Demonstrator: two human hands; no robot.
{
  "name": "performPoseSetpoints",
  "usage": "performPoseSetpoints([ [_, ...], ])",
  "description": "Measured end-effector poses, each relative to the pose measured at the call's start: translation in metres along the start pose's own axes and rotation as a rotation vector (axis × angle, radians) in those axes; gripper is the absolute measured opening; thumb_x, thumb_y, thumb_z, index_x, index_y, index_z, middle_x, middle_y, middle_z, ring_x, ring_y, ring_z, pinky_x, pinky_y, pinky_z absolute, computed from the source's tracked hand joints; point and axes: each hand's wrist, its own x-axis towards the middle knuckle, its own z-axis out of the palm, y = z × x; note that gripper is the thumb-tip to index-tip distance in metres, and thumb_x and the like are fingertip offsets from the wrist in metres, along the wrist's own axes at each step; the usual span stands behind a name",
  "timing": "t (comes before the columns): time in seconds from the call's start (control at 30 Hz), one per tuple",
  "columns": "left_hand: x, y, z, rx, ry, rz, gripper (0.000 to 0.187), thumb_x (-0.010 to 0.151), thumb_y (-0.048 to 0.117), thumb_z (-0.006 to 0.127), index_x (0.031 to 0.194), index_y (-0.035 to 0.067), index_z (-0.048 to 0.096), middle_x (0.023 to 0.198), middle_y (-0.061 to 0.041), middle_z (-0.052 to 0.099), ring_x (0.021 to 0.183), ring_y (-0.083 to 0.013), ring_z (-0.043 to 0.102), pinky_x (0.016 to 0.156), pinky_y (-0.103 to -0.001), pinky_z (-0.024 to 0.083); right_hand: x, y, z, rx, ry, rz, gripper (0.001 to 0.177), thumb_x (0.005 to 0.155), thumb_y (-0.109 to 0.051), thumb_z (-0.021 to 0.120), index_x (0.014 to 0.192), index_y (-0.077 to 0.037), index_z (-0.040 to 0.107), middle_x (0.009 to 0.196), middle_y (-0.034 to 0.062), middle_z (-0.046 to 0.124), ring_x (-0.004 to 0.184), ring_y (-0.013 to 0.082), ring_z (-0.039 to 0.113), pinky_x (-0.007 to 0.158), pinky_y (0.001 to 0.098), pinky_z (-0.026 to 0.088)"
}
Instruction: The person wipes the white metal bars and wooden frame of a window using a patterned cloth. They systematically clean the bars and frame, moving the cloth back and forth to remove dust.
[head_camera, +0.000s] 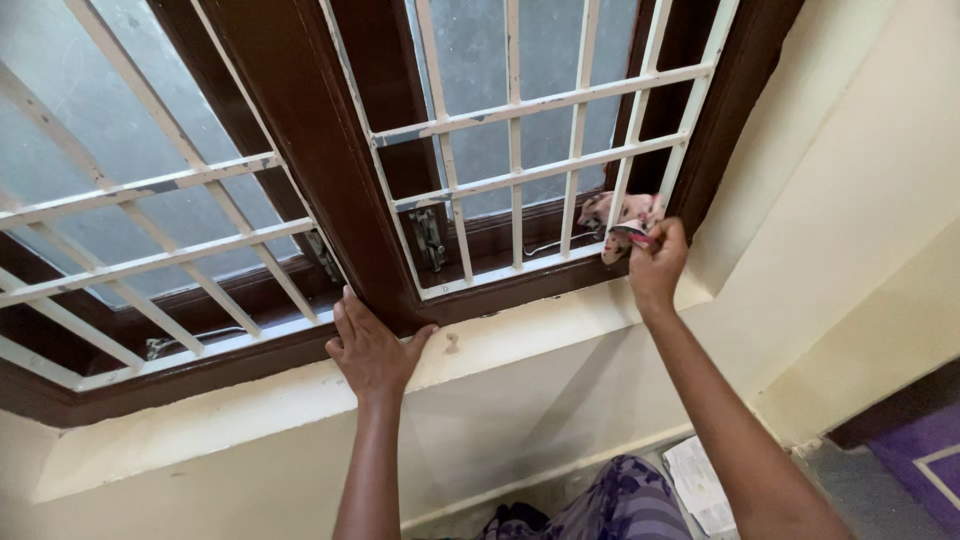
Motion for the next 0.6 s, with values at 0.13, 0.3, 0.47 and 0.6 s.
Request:
performPoseSetpoints([
  [0.13, 0.004, 0.0, 0.001, 0.01, -0.024, -0.009, 0.144, 0.066, 0.097, 0.055, 0.154, -0.012, 0.02, 0.156, -0.018, 0.035, 0.145, -0.0276, 0.03, 0.089, -0.045, 0.041, -0.024, -0.032, 0.041, 0.028, -0.108, -0.23, 0.027, 0.084, 0.018, 0.054, 0.094, -0.006, 0.046, 0.104, 0.0077, 0.06, 0.101, 0.0156, 0.064, 0.078, 0.0303, 0.06],
  [0.3, 0.007, 0.003, -0.005, 0.042, -0.029, 0.006, 0.144, 0.067, 0.096, 0.053, 0.153, -0.013, 0.019, 0.157, -0.018, 0.035, 0.143, -0.0269, 0.03, 0.084, -0.044, 0.04, 0.021, -0.07, 0.097, 0.273, -0.182, -0.099, 0.022, 0.096, 0.011, 0.052, 0.091, -0.008, 0.041, 0.094, 0.0031, 0.061, 0.081, 0.0101, 0.064, 0.063, 0.025, 0.055],
  [0.47, 0.004, -0.001, -0.001, 0.038, 0.003, -0.004, 0.144, 0.065, 0.097, 0.053, 0.154, -0.011, 0.019, 0.155, -0.016, 0.036, 0.143, -0.0268, 0.03, 0.088, -0.046, 0.041, 0.009, -0.064, 0.094, 0.046, -0.088, -0.184, 0.026, 0.095, 0.014, 0.053, 0.088, -0.007, 0.04, 0.082, 0.0059, 0.052, 0.072, 0.012, 0.059, 0.06, 0.0287, 0.05],
  [0.6, 0.004, 0.001, -0.001, 0.016, -0.023, 0.006, 0.142, 0.067, 0.094, 0.056, 0.155, -0.011, 0.018, 0.157, -0.015, 0.035, 0.143, -0.0278, 0.03, 0.088, -0.047, 0.041, -0.021, -0.043, 0.06, -0.362, -0.305, -0.448, 0.026, 0.081, 0.017, 0.057, 0.087, -0.004, 0.044, 0.08, 0.0111, 0.054, 0.074, 0.0218, 0.061, 0.062, 0.0362, 0.048],
])
